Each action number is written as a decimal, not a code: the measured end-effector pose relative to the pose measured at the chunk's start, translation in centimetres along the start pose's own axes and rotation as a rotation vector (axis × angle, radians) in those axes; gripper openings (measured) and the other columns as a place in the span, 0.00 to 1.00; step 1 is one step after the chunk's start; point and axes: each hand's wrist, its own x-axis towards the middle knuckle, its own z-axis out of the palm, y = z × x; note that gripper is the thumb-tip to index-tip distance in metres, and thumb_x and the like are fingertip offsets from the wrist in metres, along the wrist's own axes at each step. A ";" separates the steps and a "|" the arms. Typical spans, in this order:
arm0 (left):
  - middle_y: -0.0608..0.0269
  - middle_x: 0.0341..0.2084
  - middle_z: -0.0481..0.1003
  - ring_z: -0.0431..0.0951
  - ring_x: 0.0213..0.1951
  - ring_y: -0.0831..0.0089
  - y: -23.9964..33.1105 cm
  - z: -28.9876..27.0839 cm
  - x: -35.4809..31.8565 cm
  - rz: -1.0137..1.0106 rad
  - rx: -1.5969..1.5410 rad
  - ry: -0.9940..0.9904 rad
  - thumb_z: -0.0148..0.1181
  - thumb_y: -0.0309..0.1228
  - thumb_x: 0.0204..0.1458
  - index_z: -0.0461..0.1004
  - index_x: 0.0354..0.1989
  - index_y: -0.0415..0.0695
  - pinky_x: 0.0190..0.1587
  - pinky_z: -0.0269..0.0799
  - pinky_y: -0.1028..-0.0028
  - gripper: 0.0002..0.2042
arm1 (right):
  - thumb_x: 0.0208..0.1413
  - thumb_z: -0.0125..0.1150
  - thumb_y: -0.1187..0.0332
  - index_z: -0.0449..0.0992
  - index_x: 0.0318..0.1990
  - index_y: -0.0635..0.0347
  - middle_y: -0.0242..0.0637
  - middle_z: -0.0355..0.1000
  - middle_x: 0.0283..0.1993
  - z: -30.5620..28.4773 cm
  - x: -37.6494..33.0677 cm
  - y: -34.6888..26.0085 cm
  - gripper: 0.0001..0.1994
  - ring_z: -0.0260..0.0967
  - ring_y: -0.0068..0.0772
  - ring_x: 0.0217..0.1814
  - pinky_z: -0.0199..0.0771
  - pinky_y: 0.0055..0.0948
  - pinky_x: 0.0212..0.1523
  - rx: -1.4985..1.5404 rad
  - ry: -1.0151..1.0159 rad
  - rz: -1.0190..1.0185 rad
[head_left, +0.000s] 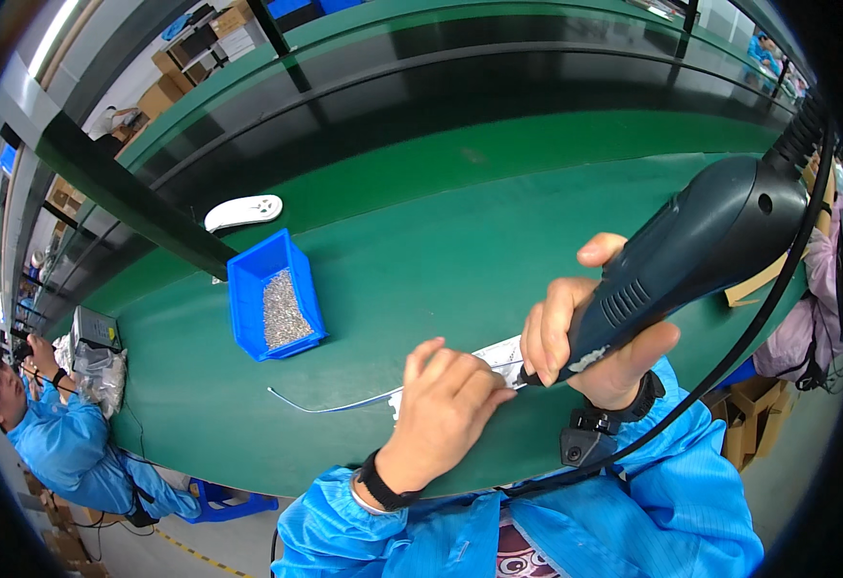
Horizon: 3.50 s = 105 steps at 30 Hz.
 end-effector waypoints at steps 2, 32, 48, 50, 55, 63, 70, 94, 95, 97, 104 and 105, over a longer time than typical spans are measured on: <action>0.70 0.20 0.69 0.69 0.28 0.73 0.2 0.2 -0.3 -0.005 -0.028 0.020 0.66 0.30 0.30 0.71 0.21 0.47 0.47 0.59 0.63 0.09 | 0.39 0.47 0.34 0.51 0.50 0.60 0.36 0.61 0.15 0.0 0.1 -0.1 0.40 0.60 0.26 0.12 0.63 0.22 0.15 -0.088 -0.088 -0.022; 0.54 0.32 0.71 0.70 0.38 0.57 -9.5 -9.1 -0.5 -0.323 0.502 0.270 0.59 0.25 0.38 0.71 0.37 0.40 0.43 0.64 0.66 0.14 | 0.35 0.62 0.41 0.56 0.48 0.70 0.38 0.65 0.19 -0.4 -0.9 1.2 0.42 0.63 0.21 0.18 0.62 0.17 0.18 -0.082 0.024 -0.017; 0.61 0.22 0.72 0.70 0.31 0.63 -18.1 -9.8 -5.4 -0.424 0.732 -0.028 0.57 0.29 0.41 0.71 0.31 0.40 0.47 0.56 0.57 0.09 | 0.37 0.55 0.37 0.53 0.49 0.60 0.36 0.63 0.16 0.2 -0.8 4.1 0.40 0.63 0.26 0.14 0.65 0.22 0.16 -0.297 -0.036 0.030; 0.61 0.22 0.72 0.69 0.31 0.63 -17.6 -9.8 -5.2 -0.424 0.729 -0.027 0.58 0.29 0.41 0.70 0.33 0.39 0.48 0.56 0.56 0.11 | 0.36 0.61 0.42 0.57 0.49 0.68 0.36 0.65 0.21 0.2 -0.9 4.1 0.41 0.62 0.20 0.19 0.62 0.18 0.20 -0.175 0.005 0.046; 0.62 0.23 0.72 0.69 0.32 0.63 -17.0 -9.9 -4.6 -0.446 0.705 -0.086 0.59 0.29 0.38 0.73 0.23 0.43 0.52 0.53 0.55 0.04 | 0.37 0.61 0.42 0.57 0.49 0.68 0.35 0.65 0.21 0.2 -1.1 4.4 0.41 0.62 0.20 0.19 0.62 0.18 0.20 -0.164 -0.017 0.058; 0.62 0.20 0.72 0.70 0.31 0.64 -16.9 -10.7 -5.2 -0.443 0.626 0.042 0.58 0.26 0.39 0.73 0.20 0.42 0.52 0.53 0.57 0.02 | 0.37 0.55 0.37 0.53 0.49 0.61 0.36 0.63 0.16 0.7 -1.0 4.8 0.40 0.63 0.27 0.15 0.65 0.22 0.16 -0.300 -0.037 0.021; 0.63 0.23 0.72 0.70 0.29 0.64 -16.0 -11.9 -5.3 -0.435 0.588 0.165 0.58 0.25 0.40 0.72 0.23 0.42 0.49 0.55 0.62 0.02 | 0.36 0.57 0.39 0.54 0.48 0.61 0.37 0.64 0.17 1.5 -1.3 5.4 0.40 0.64 0.26 0.16 0.65 0.22 0.17 -0.239 -0.016 0.035; 0.61 0.19 0.71 0.73 0.22 0.65 -6.4 -4.4 -4.2 -0.004 0.064 -0.129 0.56 0.22 0.39 0.68 0.25 0.43 0.45 0.69 0.62 0.05 | 0.37 0.57 0.39 0.54 0.49 0.61 0.37 0.64 0.18 2.5 -1.4 6.8 0.40 0.63 0.27 0.16 0.65 0.22 0.17 -0.211 0.009 -0.002; 0.62 0.20 0.72 0.73 0.22 0.65 -6.3 -4.4 -4.2 0.000 0.078 -0.128 0.55 0.22 0.39 0.68 0.26 0.43 0.45 0.68 0.62 0.05 | 0.36 0.57 0.39 0.54 0.49 0.62 0.37 0.64 0.18 2.6 -1.4 6.7 0.40 0.63 0.27 0.16 0.65 0.22 0.17 -0.216 0.007 -0.003; 0.62 0.20 0.72 0.73 0.22 0.66 -6.8 -4.8 -4.7 0.015 0.086 -0.130 0.55 0.22 0.38 0.68 0.26 0.43 0.46 0.68 0.62 0.05 | 0.36 0.57 0.39 0.54 0.49 0.62 0.37 0.64 0.18 2.9 -1.4 7.2 0.40 0.63 0.26 0.16 0.65 0.22 0.17 -0.217 -0.013 0.005; 0.62 0.21 0.71 0.73 0.23 0.67 -7.2 -4.8 -5.2 0.031 0.107 -0.132 0.53 0.21 0.38 0.67 0.27 0.42 0.47 0.68 0.62 0.06 | 0.36 0.57 0.39 0.54 0.49 0.64 0.37 0.65 0.18 3.1 -1.5 7.3 0.41 0.63 0.25 0.16 0.65 0.21 0.18 -0.228 -0.034 0.046; 0.62 0.21 0.71 0.73 0.23 0.67 -7.2 -4.8 -5.2 0.030 0.108 -0.132 0.53 0.21 0.38 0.67 0.27 0.42 0.47 0.68 0.62 0.06 | 0.36 0.57 0.39 0.54 0.49 0.64 0.37 0.65 0.18 3.1 -1.5 7.3 0.41 0.63 0.25 0.16 0.65 0.21 0.18 -0.227 -0.035 0.047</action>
